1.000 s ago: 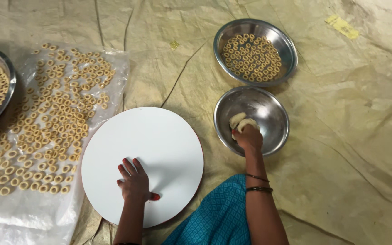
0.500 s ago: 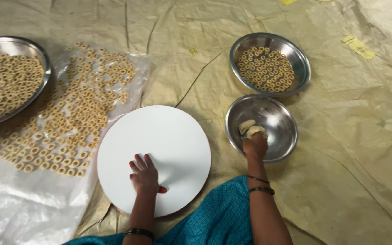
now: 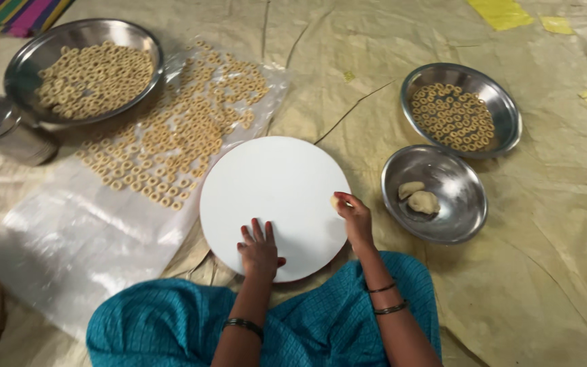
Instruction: The person rolls a small piece of dough into a thin rope on a white board, then pinches off short segments and joins the ends to form small rings. The rings are placed on a plastic sheet and into metal bowls.
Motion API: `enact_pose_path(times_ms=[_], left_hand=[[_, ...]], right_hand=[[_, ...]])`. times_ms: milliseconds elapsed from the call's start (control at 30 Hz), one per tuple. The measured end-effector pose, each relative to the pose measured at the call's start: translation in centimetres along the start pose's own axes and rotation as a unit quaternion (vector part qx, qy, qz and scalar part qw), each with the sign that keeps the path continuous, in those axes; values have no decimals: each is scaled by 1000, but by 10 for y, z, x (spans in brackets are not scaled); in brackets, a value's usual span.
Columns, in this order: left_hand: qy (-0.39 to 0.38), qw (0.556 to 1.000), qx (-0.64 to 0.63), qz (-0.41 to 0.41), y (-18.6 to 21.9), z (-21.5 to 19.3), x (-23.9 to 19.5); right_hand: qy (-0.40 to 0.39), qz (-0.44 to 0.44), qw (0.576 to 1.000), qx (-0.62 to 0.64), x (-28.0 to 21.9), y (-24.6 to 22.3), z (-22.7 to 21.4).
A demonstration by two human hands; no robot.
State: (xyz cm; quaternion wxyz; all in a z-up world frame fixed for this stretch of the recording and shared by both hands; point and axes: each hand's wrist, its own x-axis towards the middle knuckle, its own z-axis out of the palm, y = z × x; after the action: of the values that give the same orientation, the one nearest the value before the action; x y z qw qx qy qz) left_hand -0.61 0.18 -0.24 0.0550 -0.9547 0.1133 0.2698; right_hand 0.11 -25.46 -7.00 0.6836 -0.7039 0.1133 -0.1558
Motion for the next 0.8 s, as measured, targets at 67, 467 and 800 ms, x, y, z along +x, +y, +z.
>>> enact_pose_path(times_ms=[67, 467, 800], left_hand=[[5, 1000, -7, -4, 1, 8, -6], [62, 998, -11, 12, -2, 49, -20], [-25, 999, -44, 10, -18, -4, -33]], right_hand=[[-4, -36, 984, -176, -28, -21, 24], [-180, -220, 842, -459, -94, -76, 79], [-199, -174, 766, -586, -86, -45, 81]])
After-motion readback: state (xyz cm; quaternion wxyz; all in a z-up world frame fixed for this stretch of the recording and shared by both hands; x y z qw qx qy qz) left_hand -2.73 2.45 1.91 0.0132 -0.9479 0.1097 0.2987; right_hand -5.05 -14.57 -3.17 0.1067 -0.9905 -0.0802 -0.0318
